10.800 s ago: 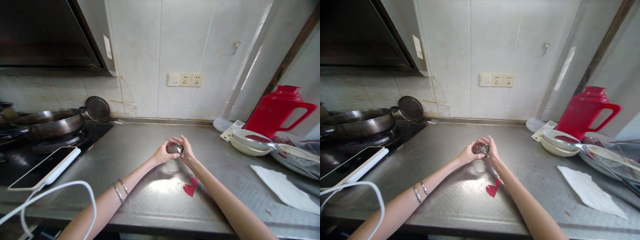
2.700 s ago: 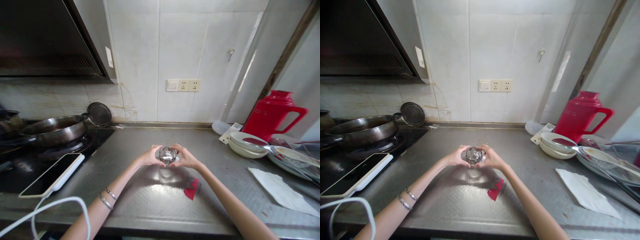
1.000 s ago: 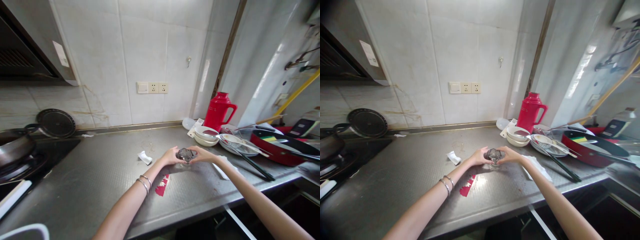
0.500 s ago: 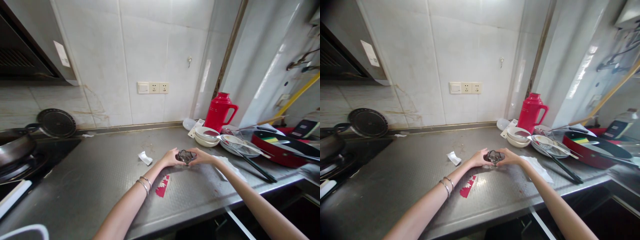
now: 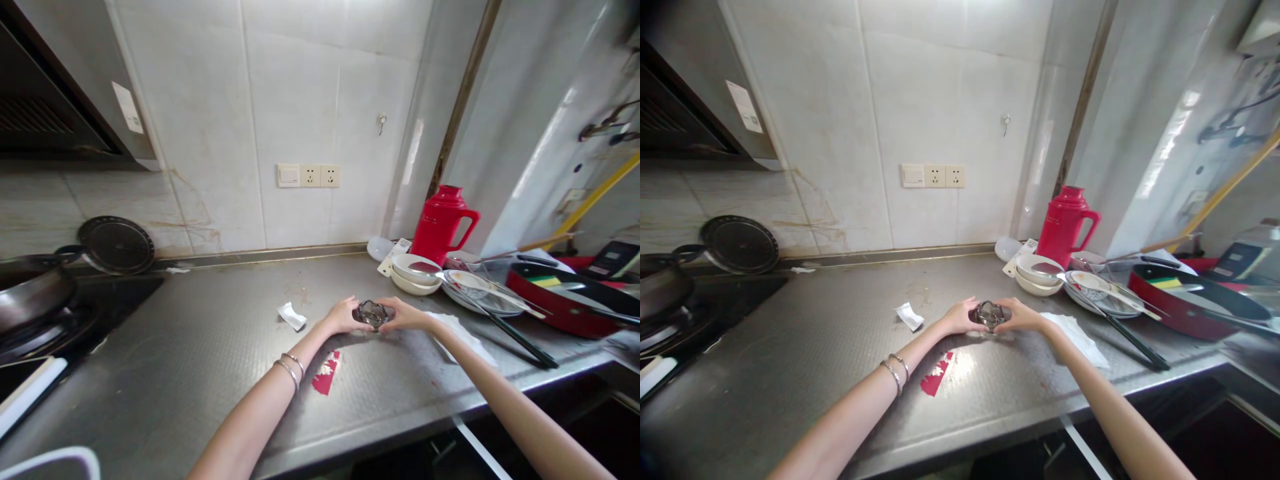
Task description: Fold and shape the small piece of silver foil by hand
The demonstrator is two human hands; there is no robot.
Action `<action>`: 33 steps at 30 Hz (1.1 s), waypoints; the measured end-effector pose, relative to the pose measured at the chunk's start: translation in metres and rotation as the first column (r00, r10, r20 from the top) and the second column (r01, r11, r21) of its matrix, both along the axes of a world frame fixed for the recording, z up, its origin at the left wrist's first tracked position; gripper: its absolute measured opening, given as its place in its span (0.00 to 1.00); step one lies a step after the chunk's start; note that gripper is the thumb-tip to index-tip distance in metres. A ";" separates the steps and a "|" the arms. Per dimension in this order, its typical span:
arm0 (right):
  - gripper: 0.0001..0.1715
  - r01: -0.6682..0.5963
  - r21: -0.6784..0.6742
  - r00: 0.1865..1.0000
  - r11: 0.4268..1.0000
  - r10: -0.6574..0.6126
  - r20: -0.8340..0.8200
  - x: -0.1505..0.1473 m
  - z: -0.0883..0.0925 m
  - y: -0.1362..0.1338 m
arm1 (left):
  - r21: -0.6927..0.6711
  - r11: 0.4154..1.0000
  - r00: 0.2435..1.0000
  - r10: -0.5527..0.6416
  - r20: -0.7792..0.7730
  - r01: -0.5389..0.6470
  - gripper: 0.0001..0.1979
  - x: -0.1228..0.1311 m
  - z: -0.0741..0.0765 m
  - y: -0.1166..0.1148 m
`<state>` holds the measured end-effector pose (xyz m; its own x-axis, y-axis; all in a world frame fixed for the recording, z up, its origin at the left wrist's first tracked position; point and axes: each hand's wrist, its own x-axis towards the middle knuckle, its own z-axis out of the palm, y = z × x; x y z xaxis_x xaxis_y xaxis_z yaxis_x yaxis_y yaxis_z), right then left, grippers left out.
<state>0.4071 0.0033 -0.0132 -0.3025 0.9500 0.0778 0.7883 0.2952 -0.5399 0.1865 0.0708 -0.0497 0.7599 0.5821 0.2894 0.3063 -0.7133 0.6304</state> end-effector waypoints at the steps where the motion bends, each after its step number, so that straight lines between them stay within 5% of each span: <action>1: 0.46 0.005 -0.005 1.000 1.000 -0.005 -0.002 0.000 0.000 0.000 | 0.005 1.000 1.000 0.011 -0.009 -0.011 0.34 0.000 0.000 0.000; 12: 0.52 0.104 -0.070 0.994 0.992 -0.102 0.039 0.007 0.012 0.004 | 0.047 0.995 0.995 0.085 -0.055 -0.082 0.46 -0.014 0.013 -0.008; 17: 0.36 0.154 0.090 0.988 0.984 -0.151 -0.037 -0.010 0.042 0.018 | 0.121 0.967 0.975 0.220 0.042 -0.223 0.36 -0.049 0.029 -0.001; 22: 0.23 0.107 0.280 0.978 0.954 -0.051 -0.201 -0.069 0.057 0.037 | 0.116 0.893 0.898 0.418 0.140 -0.434 0.27 -0.099 0.040 0.013; 27: 0.20 -0.020 0.281 0.975 0.960 0.080 -0.207 -0.142 0.043 0.053 | 0.107 0.803 0.805 0.562 0.192 -0.586 0.25 -0.159 0.042 0.022; 33: 0.23 -0.071 0.280 0.994 0.957 0.090 -0.056 -0.199 -0.002 0.066 | 0.124 0.659 0.669 0.740 0.066 -0.742 0.24 -0.237 0.026 0.018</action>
<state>0.2081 0.0691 -0.0156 -0.3621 0.8610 0.3571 0.7202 0.5016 -0.4792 -0.0506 0.0892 -0.0237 0.0906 0.9079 0.4092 0.7646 -0.3267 0.5556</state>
